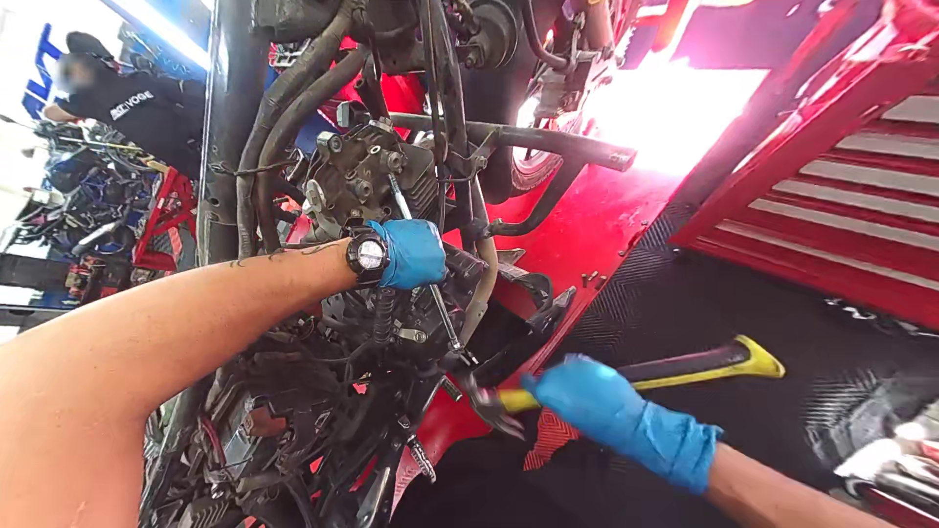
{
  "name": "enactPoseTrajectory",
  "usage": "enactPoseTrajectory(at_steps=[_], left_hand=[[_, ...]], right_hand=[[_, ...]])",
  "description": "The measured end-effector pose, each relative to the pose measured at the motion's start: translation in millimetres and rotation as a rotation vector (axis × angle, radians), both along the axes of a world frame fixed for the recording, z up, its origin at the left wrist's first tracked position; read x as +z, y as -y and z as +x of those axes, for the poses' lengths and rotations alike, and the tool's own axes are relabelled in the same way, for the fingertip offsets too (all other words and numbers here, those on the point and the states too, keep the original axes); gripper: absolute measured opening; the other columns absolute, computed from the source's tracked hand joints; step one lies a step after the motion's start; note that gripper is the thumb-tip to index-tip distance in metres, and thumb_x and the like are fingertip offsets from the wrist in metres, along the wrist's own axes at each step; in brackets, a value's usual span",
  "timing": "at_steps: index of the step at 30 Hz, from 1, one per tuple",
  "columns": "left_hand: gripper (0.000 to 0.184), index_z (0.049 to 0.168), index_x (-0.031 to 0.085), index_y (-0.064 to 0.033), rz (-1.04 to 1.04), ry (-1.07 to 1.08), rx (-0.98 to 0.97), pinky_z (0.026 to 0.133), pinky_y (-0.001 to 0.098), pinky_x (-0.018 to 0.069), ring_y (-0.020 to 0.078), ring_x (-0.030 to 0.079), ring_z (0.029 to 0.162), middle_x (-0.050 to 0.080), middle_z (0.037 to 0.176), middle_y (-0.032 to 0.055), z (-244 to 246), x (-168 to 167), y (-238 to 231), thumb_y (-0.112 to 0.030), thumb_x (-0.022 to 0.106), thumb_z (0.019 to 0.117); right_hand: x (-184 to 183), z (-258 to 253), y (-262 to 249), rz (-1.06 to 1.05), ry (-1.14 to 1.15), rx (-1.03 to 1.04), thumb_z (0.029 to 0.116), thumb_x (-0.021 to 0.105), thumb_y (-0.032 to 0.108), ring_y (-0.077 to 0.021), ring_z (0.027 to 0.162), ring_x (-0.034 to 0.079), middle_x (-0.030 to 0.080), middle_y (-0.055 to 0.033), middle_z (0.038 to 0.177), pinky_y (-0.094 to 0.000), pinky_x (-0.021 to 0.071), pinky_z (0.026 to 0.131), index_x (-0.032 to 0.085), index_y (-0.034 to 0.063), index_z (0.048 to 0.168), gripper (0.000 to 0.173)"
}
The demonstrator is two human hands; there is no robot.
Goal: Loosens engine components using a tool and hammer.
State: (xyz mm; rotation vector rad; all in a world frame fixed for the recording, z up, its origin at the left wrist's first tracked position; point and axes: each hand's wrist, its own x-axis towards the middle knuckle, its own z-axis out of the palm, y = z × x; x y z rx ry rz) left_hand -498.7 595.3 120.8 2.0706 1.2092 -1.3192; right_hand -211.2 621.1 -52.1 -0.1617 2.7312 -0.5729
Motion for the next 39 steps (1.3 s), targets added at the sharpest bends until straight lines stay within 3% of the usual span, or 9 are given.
enactPoseTrajectory(at_steps=[7, 11, 14, 18, 23, 27, 32, 35, 39], left_hand=[[0.015, 0.097, 0.072, -0.0061, -0.025, -0.02, 0.019, 0.092, 0.0492, 0.0468, 0.0289, 0.066, 0.095, 0.07, 0.093, 0.0105, 2.1, 3.3, -1.5, -0.004, 0.057, 0.098], [0.016, 0.095, 0.072, -0.0053, -0.01, 0.002, 0.021, 0.09, 0.0492, 0.0469, 0.0287, 0.067, 0.092, 0.07, 0.09, 0.0106, 3.7, 4.9, -2.4, -0.002, 0.057, 0.0969], [0.025, 0.109, 0.071, -0.0008, -0.119, -0.156, 0.027, 0.096, 0.0429, 0.0429, 0.0259, 0.064, 0.105, 0.071, 0.108, 0.0105, 31.4, 27.7, -12.0, 0.006, 0.048, 0.1005], [0.014, 0.094, 0.073, -0.0063, 0.024, 0.035, 0.022, 0.09, 0.0499, 0.0468, 0.0288, 0.067, 0.092, 0.07, 0.089, 0.0102, -1.8, 1.8, -2.0, -0.004, 0.06, 0.097], [0.025, 0.112, 0.069, 0.0007, -0.08, -0.15, 0.021, 0.097, 0.043, 0.0427, 0.0279, 0.064, 0.107, 0.07, 0.111, 0.013, 37.4, 31.4, -13.3, 0.001, 0.045, 0.1055], [0.013, 0.099, 0.068, 0.0018, 0.06, 0.158, 0.01, 0.091, 0.057, 0.0488, 0.0382, 0.067, 0.094, 0.068, 0.091, 0.0191, 29.8, 21.8, -3.3, -0.005, 0.057, 0.0988], [0.028, 0.09, 0.068, -0.0044, 0.123, 0.3, -0.017, 0.076, 0.0543, 0.0525, 0.0351, 0.068, 0.082, 0.066, 0.079, 0.0135, 61.6, 32.4, -34.3, -0.027, 0.059, 0.1035], [0.034, 0.096, 0.069, -0.0072, 0.069, 0.343, 0.135, 0.07, 0.0578, 0.0522, 0.0372, 0.068, 0.085, 0.067, 0.084, 0.0143, 105.1, 31.4, -63.2, -0.038, 0.057, 0.1042], [0.036, 0.102, 0.073, -0.0026, -0.144, 0.473, 0.541, 0.082, 0.0643, 0.05, 0.0405, 0.067, 0.096, 0.07, 0.096, 0.0203, 195.7, -38.0, -108.9, -0.038, 0.069, 0.0975]], right_hand=[[-8.5, 6.4, 13.5, -0.009, -0.075, 0.052, 0.091, 0.058, -0.005, -0.0346, 0.069, 0.069, 0.066, -0.013, 0.072, -0.0521, 0.055, 0.068, 0.068, 0.006, 0.097, 0.016], [-15.0, -7.0, 2.4, 0.016, -0.267, -0.165, 0.0859, 0.068, -0.004, -0.0367, 0.066, 0.069, 0.066, -0.0142, 0.068, -0.0533, 0.0554, 0.061, 0.071, 0.0082, 0.101, 0.019], [-19.9, 2.9, 17.1, -0.014, -0.101, -0.033, 0.0924, 0.06, -0.001, -0.0356, 0.07, 0.069, 0.067, -0.0138, 0.072, -0.0525, 0.0556, 0.067, 0.068, 0.0067, 0.103, 0.016], [-13.8, -15.9, 2.8, 0.04, -0.244, -0.113, 0.0881, 0.064, -0.006, -0.0364, 0.067, 0.069, 0.066, -0.0145, 0.069, -0.0531, 0.0559, 0.066, 0.071, 0.0064, 0.103, 0.021], [-31.5, 18.7, 12.1, -0.042, -0.106, -0.183, 0.0888, 0.068, 0.004, -0.0368, 0.067, 0.069, 0.067, -0.0131, 0.07, -0.0537, 0.055, 0.061, 0.072, 0.0111, 0.098, 0.012], [-60.6, 79.6, 17.7, -0.144, 0.258, -0.259, 0.0934, 0.068, 0.022, -0.0399, 0.084, 0.072, 0.073, -0.0155, 0.085, -0.0596, 0.055, 0.071, 0.071, 0.0133, 0.107, 0.016], [-86.5, 178.5, -0.5, -0.531, 0.42, -0.713, 0.093, 0.07, 0.042, -0.0328, 0.081, 0.068, 0.069, -0.0128, 0.082, -0.0575, 0.0529, 0.073, 0.072, 0.0087, 0.094, 0.033], [-91.6, 204.0, -34.3, -0.96, 0.427, -1.05, 0.0922, 0.076, 0.034, -0.0152, 0.053, 0.054, 0.06, -0.0039, 0.066, -0.0353, 0.0474, 0.052, 0.069, 0.0068, 0.093, 0.028], [-117.0, 199.3, -90.3, -1.25, 0.397, -1.417, 0.0928, 0.071, 0.028, -0.0083, 0.049, 0.052, 0.058, 0.0013, 0.063, -0.026, 0.0454, 0.045, 0.066, 0.0077, 0.094, 0.021]])
